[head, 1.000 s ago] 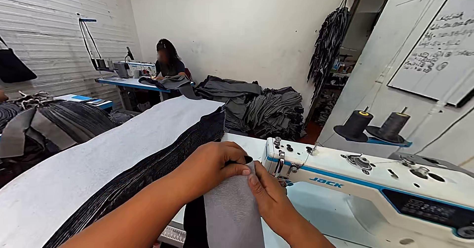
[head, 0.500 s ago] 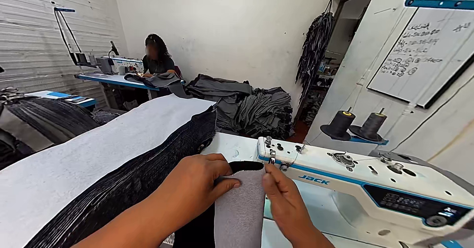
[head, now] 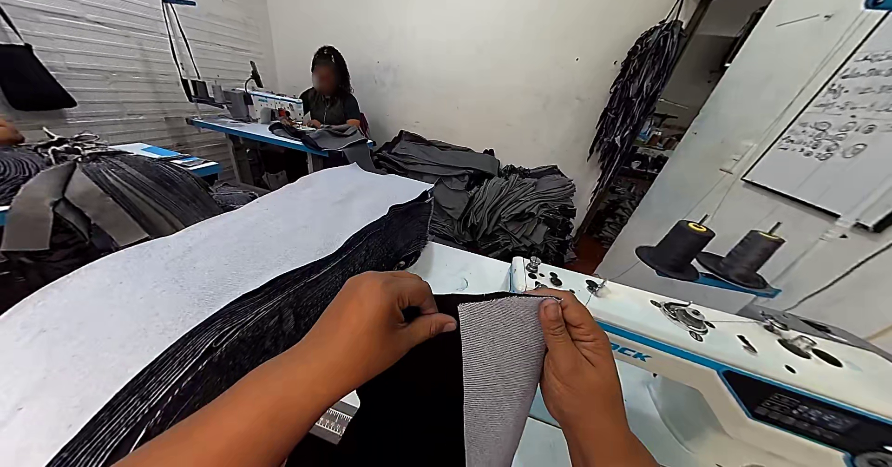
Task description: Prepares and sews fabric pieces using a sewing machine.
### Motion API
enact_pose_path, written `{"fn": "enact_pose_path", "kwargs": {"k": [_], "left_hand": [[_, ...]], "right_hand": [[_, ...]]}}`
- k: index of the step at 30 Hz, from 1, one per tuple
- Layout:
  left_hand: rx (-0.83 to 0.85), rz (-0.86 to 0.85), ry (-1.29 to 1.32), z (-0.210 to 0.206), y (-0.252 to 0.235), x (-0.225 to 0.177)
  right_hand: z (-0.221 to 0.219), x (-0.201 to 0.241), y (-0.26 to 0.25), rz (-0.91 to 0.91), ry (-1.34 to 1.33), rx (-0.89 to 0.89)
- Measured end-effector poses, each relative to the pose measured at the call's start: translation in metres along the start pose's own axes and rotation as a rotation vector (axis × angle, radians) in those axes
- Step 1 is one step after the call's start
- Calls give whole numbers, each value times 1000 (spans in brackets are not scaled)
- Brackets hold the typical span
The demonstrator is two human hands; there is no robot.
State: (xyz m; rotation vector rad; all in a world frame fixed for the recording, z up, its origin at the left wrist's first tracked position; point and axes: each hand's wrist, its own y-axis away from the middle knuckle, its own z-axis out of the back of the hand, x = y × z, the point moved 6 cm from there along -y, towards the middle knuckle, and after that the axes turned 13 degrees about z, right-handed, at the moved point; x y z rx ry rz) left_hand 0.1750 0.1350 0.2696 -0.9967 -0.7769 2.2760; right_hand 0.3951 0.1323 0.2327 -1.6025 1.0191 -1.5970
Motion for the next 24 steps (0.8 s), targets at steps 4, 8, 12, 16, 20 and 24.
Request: {"fn": "enact_pose_path", "kwargs": {"k": [4,8,12,16,20,24], "left_hand": [[3,37,40,2,-1,5],[-1,53,50,1,0,10],[35,82,57,1,-2,12],[230,123,47,-1,-8,4],[214,18,-63,-12,-10,-16],[196,-56,-61,-12,-8,-21]], "right_hand": [[-2,2,0,-1,-15,23],[-3,3,2,-13,-12,34],[-5,3,2,-23,-35,38],[-13,4,3,-26,-21,79],[-23,10,7,32,3,144],[-19,0,12,-217,-202,158]]}}
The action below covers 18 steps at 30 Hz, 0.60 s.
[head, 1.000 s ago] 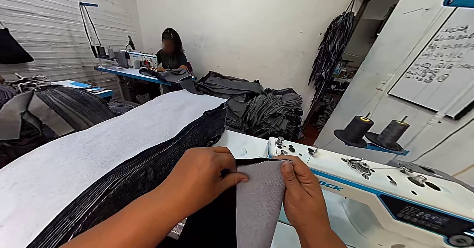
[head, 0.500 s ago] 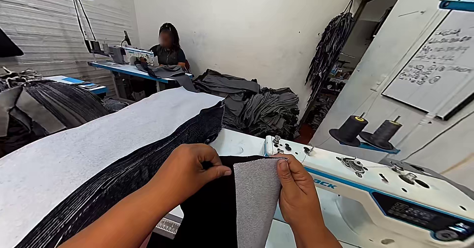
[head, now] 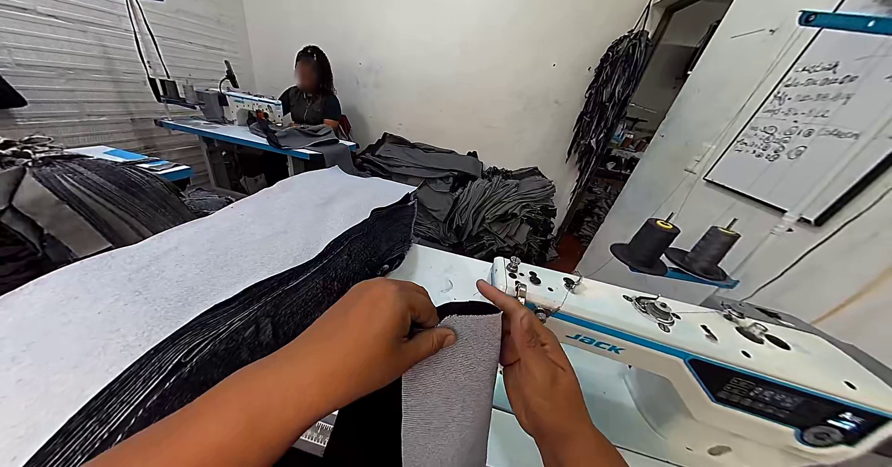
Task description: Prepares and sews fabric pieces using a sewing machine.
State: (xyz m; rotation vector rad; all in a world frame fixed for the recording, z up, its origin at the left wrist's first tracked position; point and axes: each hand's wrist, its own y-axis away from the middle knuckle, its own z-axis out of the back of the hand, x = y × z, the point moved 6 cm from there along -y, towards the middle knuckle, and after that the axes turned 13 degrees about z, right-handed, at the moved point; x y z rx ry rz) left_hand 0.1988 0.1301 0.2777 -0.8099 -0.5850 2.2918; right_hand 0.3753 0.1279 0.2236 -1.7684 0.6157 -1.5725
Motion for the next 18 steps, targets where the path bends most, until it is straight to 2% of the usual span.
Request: {"fn": "enact_pose_path", "kwargs": {"k": [3,10,13,16,18], "left_hand": [[-22,-14,38,1,2,1],[-100,-46,57,3,1,-1],[-144,6,47,2,2,1],[-207,63,-150,0,5,-4],[-248,32,-268,-6,6,-13]], "right_hand": [[2,-5,-1,-73,-75,-13],[-4,7,-6,164,143,-36],[-8,11,-5,233,246,-46],[-13,11,-6,260,302,-42],[-15,11,-7,269,336,-51]]}}
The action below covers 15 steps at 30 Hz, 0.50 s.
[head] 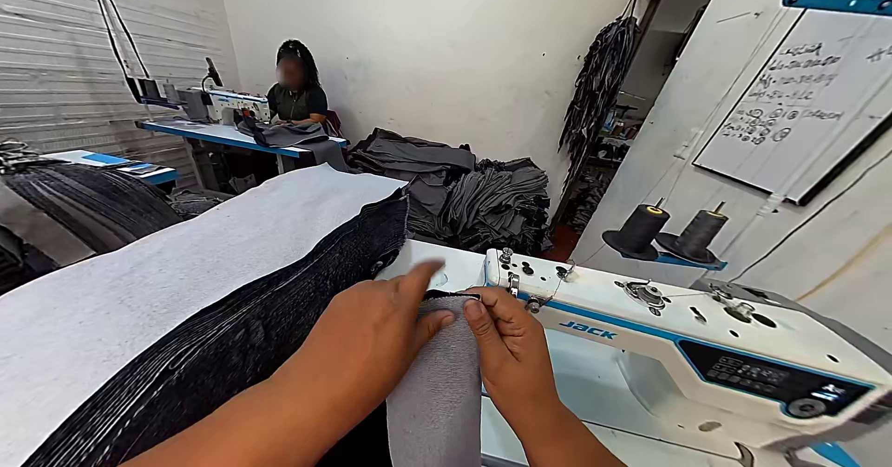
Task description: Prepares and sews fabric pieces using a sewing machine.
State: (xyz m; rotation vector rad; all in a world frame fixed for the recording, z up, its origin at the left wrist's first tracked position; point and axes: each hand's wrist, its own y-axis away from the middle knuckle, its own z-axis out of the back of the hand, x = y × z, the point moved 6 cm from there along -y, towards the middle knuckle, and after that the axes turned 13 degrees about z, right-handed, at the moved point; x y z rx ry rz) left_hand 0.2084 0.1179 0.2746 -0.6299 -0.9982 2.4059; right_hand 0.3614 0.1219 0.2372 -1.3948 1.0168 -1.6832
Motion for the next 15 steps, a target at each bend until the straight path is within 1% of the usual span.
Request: {"fn": "enact_pose_path", "kwargs": {"k": [2,3,4,6,7,8,9,10,11,12,13,15], "left_hand": [[-27,-77,-94,-8,-4,-3],[8,-87,-118,-13,-12,0],[87,-54,-138,-22,-24,8],[341,128,-199,-57,-51,38],[501,239,-233,-84,-59,56],[643,315,-249,-117,-57,75],[766,354,-249,-154,-44,90],[885,372,-222,-190,-21,98],[999,377,-175,-220,7,98],[1078,367,-140,-242,32,94],[1100,351,-115,-256,49,89],[1008,328,-51,-271,65,86]], "right_hand": [[0,-4,-1,2,52,-17],[1,-11,0,-35,81,-6],[0,-20,4,-120,91,52],[-8,-39,27,-446,-5,284],[-16,-45,48,-620,-122,403],[-25,-50,74,-760,-263,474],[-32,-53,103,-851,-383,503],[-34,-55,131,-903,-446,511],[-31,-59,155,-930,-443,507],[-22,-64,172,-926,-370,513],[-10,-70,183,-898,-256,553],[13,-79,193,-850,-57,711]]}}
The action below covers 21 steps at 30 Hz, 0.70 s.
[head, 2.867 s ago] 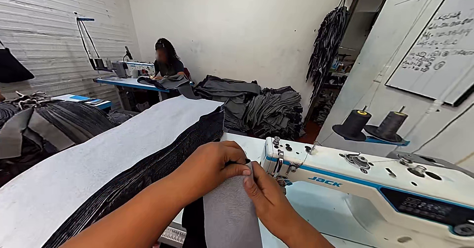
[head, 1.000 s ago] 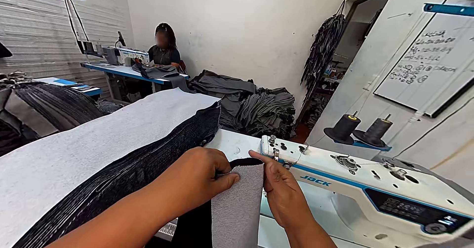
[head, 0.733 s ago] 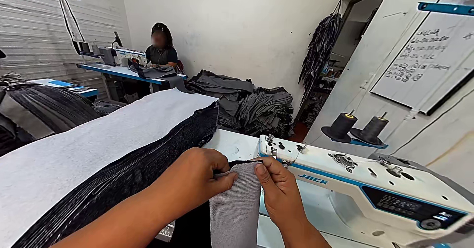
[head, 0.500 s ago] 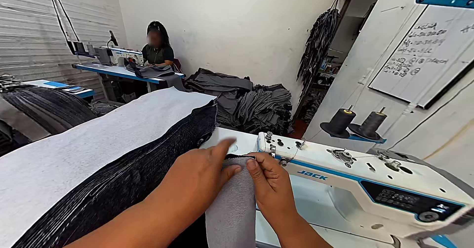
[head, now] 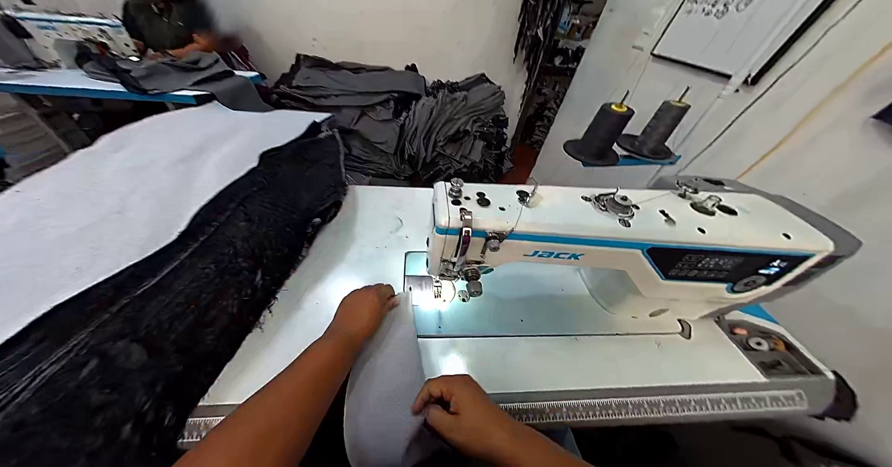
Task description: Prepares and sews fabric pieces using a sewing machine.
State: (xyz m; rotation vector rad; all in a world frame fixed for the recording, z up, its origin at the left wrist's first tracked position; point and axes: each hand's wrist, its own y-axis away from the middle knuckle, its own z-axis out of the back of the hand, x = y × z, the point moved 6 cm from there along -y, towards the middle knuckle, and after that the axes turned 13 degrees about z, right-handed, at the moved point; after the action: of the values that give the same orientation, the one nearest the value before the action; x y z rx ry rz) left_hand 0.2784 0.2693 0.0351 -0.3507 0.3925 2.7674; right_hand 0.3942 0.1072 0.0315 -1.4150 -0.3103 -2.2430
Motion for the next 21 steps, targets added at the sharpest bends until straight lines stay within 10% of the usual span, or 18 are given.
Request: {"fn": "enact_pose_path", "kwargs": {"k": [7,21], "left_hand": [[-14,-56,23,-11,-11,-27],[-250,-139,158,-14,-32,-49]], "right_hand": [[44,-27,-34,14,507,8],[61,-59,-31,-91,675,-121]]}}
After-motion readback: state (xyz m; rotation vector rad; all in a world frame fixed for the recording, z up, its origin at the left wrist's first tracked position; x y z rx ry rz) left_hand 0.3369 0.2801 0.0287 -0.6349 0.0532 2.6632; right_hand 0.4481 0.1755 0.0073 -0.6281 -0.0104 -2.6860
